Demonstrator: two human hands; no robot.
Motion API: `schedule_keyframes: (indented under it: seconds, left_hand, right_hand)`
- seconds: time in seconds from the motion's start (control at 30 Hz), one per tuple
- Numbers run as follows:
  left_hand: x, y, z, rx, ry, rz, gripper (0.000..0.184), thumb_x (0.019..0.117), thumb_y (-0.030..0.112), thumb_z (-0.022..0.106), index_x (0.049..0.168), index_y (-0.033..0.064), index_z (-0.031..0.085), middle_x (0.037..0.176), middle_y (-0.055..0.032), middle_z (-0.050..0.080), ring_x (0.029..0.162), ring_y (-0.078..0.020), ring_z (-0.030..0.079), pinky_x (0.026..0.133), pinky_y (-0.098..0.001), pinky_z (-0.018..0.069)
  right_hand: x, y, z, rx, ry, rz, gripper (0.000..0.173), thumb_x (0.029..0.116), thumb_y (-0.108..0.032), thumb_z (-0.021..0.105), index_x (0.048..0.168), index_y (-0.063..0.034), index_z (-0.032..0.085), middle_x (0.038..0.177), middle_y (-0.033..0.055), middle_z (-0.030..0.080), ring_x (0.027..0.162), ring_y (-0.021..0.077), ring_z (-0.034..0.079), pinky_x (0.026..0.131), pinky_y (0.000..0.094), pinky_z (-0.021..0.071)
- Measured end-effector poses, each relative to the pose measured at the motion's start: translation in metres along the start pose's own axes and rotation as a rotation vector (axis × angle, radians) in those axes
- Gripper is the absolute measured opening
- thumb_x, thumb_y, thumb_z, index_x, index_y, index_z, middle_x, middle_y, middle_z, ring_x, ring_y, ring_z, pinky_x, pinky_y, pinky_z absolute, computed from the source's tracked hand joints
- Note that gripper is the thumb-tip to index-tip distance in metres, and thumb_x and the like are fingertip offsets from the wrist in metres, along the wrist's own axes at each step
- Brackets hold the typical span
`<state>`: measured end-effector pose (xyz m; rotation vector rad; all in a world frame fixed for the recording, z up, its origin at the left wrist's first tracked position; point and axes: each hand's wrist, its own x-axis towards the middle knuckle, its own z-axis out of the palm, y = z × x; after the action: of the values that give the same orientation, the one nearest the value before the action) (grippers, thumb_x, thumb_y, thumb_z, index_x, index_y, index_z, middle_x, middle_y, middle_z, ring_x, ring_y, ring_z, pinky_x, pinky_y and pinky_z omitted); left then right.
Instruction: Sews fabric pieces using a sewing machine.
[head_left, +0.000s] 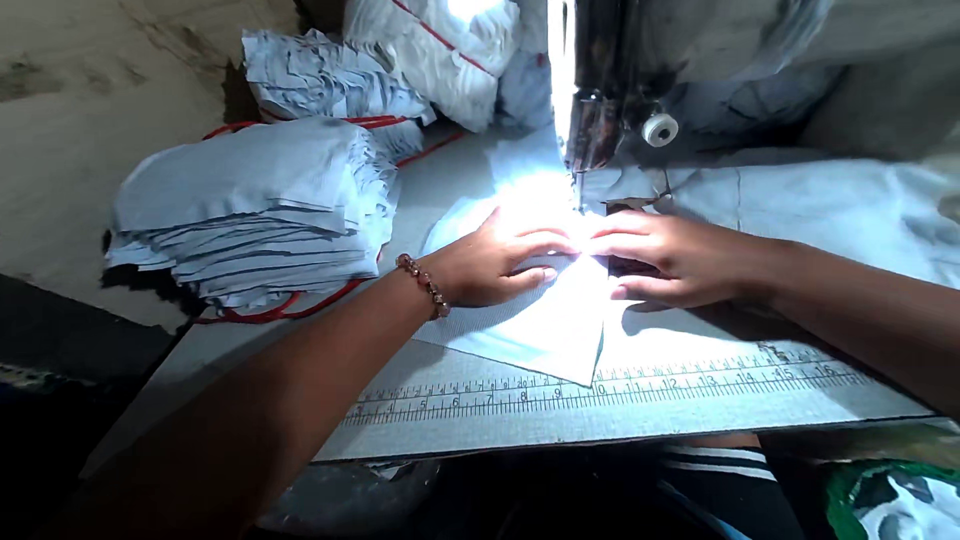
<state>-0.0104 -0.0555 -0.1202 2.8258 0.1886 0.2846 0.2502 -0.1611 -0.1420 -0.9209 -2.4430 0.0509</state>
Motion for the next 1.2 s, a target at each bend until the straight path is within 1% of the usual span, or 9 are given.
schedule_keyframes:
  seconds: [0.17, 0.37, 0.47, 0.5, 0.57, 0.73, 0.93, 1.03, 1.2]
  left_hand:
    - [0.010, -0.004, -0.004, 0.040, -0.044, -0.103, 0.040, 0.1027, 0.024, 0.046, 0.134, 0.0099, 0.067, 0.148, -0.0080, 0.057, 0.144, -0.0310, 0.047, 0.112, -0.0749, 0.0234]
    - [0.021, -0.012, 0.000, 0.060, 0.000, -0.176, 0.041, 0.1054, 0.025, 0.046, 0.141, 0.0107, 0.061, 0.154, -0.0068, 0.051, 0.146, -0.0284, 0.043, 0.112, -0.0763, 0.0205]
    - [0.014, -0.025, 0.009, 0.039, 0.225, 0.079, 0.030, 0.1027, 0.025, 0.054, 0.119, 0.0090, 0.073, 0.127, -0.0068, 0.070, 0.127, -0.0231, 0.062, 0.114, -0.0671, 0.0306]
    - [0.013, -0.027, 0.008, -0.006, 0.210, 0.133, 0.027, 0.1015, 0.023, 0.055, 0.111, 0.0091, 0.076, 0.118, -0.0057, 0.074, 0.118, -0.0200, 0.067, 0.115, -0.0629, 0.0332]
    - [0.012, -0.030, 0.000, -0.047, 0.093, 0.167, 0.030, 0.1000, 0.019, 0.052, 0.108, 0.0064, 0.078, 0.118, -0.0071, 0.075, 0.118, -0.0209, 0.067, 0.114, -0.0587, 0.0354]
    - [0.012, -0.034, -0.015, 0.040, -0.128, 0.031, 0.045, 0.1035, 0.025, 0.039, 0.126, 0.0054, 0.073, 0.147, -0.0110, 0.059, 0.149, -0.0328, 0.040, 0.119, -0.0658, 0.0189]
    - [0.014, -0.027, -0.015, 0.043, -0.164, -0.134, 0.047, 0.1051, 0.025, 0.037, 0.139, 0.0075, 0.064, 0.155, -0.0097, 0.050, 0.153, -0.0344, 0.031, 0.116, -0.0738, 0.0129]
    - [0.018, -0.018, -0.014, 0.043, -0.187, -0.273, 0.048, 0.1076, 0.030, 0.034, 0.145, 0.0127, 0.060, 0.160, -0.0033, 0.045, 0.156, -0.0302, 0.026, 0.117, -0.0746, 0.0101]
    - [0.023, 0.023, -0.007, 0.067, -0.197, -0.602, 0.051, 0.1118, 0.034, 0.026, 0.160, 0.0219, 0.039, 0.169, 0.0037, 0.027, 0.159, -0.0297, 0.012, 0.114, -0.0784, 0.0076]
  right_hand:
    - [-0.001, 0.016, 0.003, -0.094, -0.026, 0.108, 0.054, 0.0989, -0.048, 0.049, 0.123, -0.0051, 0.070, 0.121, 0.0096, 0.069, 0.110, 0.0174, 0.066, 0.094, 0.0333, 0.0545]
    - [0.004, 0.020, -0.002, -0.141, -0.100, 0.280, 0.055, 0.1040, -0.047, 0.042, 0.126, -0.0039, 0.068, 0.129, 0.0144, 0.066, 0.124, 0.0299, 0.061, 0.105, 0.0471, 0.0485]
    - [0.002, 0.014, -0.001, -0.184, 0.002, 0.130, 0.054, 0.1021, -0.047, 0.044, 0.120, -0.0032, 0.071, 0.123, 0.0135, 0.068, 0.118, 0.0273, 0.064, 0.102, 0.0418, 0.0509]
    - [0.002, 0.008, -0.001, -0.144, 0.035, 0.069, 0.053, 0.1011, -0.049, 0.047, 0.118, -0.0054, 0.071, 0.120, 0.0103, 0.069, 0.115, 0.0219, 0.064, 0.099, 0.0368, 0.0516]
    - [0.004, -0.002, 0.003, -0.038, 0.057, -0.014, 0.050, 0.0989, -0.050, 0.052, 0.114, -0.0072, 0.073, 0.114, 0.0068, 0.070, 0.110, 0.0153, 0.063, 0.095, 0.0300, 0.0513]
    - [0.002, 0.005, 0.005, -0.046, 0.012, 0.069, 0.049, 0.0972, -0.046, 0.053, 0.113, -0.0040, 0.073, 0.115, 0.0089, 0.070, 0.108, 0.0161, 0.065, 0.093, 0.0296, 0.0529]
    - [0.003, 0.009, 0.002, -0.087, -0.064, 0.214, 0.058, 0.0999, -0.052, 0.049, 0.123, -0.0026, 0.069, 0.123, 0.0124, 0.067, 0.112, 0.0243, 0.065, 0.093, 0.0416, 0.0541]
    - [0.005, 0.014, 0.002, -0.093, -0.100, 0.318, 0.064, 0.1006, -0.056, 0.045, 0.127, -0.0031, 0.068, 0.129, 0.0136, 0.065, 0.123, 0.0293, 0.060, 0.102, 0.0492, 0.0497]
    - [0.009, 0.007, -0.007, -0.135, -0.132, 0.408, 0.058, 0.1057, -0.046, 0.043, 0.135, -0.0004, 0.063, 0.139, 0.0191, 0.059, 0.134, 0.0366, 0.052, 0.111, 0.0529, 0.0411]
